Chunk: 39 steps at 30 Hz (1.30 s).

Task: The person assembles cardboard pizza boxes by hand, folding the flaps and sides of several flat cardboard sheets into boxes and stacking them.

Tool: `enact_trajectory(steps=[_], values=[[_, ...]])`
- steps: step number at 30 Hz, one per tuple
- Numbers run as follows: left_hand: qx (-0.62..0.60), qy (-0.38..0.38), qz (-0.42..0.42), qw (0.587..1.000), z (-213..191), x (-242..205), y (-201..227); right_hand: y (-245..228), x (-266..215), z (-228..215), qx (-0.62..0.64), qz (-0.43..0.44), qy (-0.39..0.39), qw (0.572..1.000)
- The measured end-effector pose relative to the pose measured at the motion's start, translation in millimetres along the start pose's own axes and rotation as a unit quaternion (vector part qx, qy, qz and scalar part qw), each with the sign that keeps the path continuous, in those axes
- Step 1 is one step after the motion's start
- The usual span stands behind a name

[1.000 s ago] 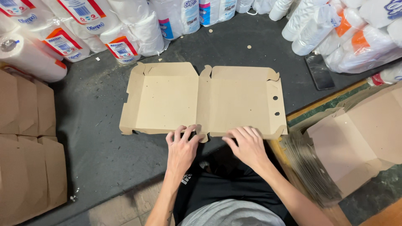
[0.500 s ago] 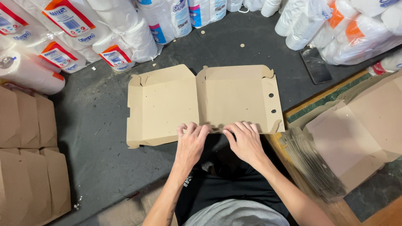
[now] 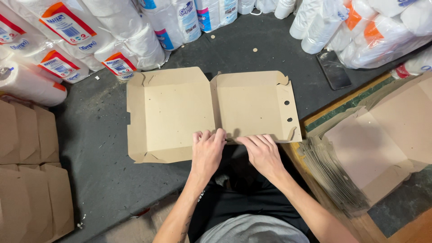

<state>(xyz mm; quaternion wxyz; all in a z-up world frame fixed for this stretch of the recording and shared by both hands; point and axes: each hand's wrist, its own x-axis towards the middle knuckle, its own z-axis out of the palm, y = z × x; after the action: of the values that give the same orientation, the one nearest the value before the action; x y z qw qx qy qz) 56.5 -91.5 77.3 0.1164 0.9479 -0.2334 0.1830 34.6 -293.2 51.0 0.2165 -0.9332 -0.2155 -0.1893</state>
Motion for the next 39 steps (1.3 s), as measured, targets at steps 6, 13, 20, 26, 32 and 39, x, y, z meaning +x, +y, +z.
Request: enact_trajectory(steps=[6,13,20,26,32,39], values=[[-0.048,0.025,-0.03,0.998,-6,-31,-17,6,12,-18,-0.038,-0.025,-0.028,0.999],[-0.029,0.011,-0.091,0.995,-11,-92,-63,25,46,-31,-0.209,-0.078,-0.121,0.967],[0.03,0.04,-0.157,0.986,-18,-130,-94,-1,74,-30,-0.347,-0.056,-0.271,0.896],[-0.058,0.035,-0.132,0.989,3,-148,-104,-54,85,-24,-0.024,-0.097,-0.433,0.896],[-0.048,0.065,-0.115,0.99,-7,-135,-99,-46,74,21,0.014,-0.133,-0.315,0.94],[-0.12,0.135,-0.162,0.97,-13,-98,-80,-40,77,31,0.018,-0.118,-0.297,0.947]])
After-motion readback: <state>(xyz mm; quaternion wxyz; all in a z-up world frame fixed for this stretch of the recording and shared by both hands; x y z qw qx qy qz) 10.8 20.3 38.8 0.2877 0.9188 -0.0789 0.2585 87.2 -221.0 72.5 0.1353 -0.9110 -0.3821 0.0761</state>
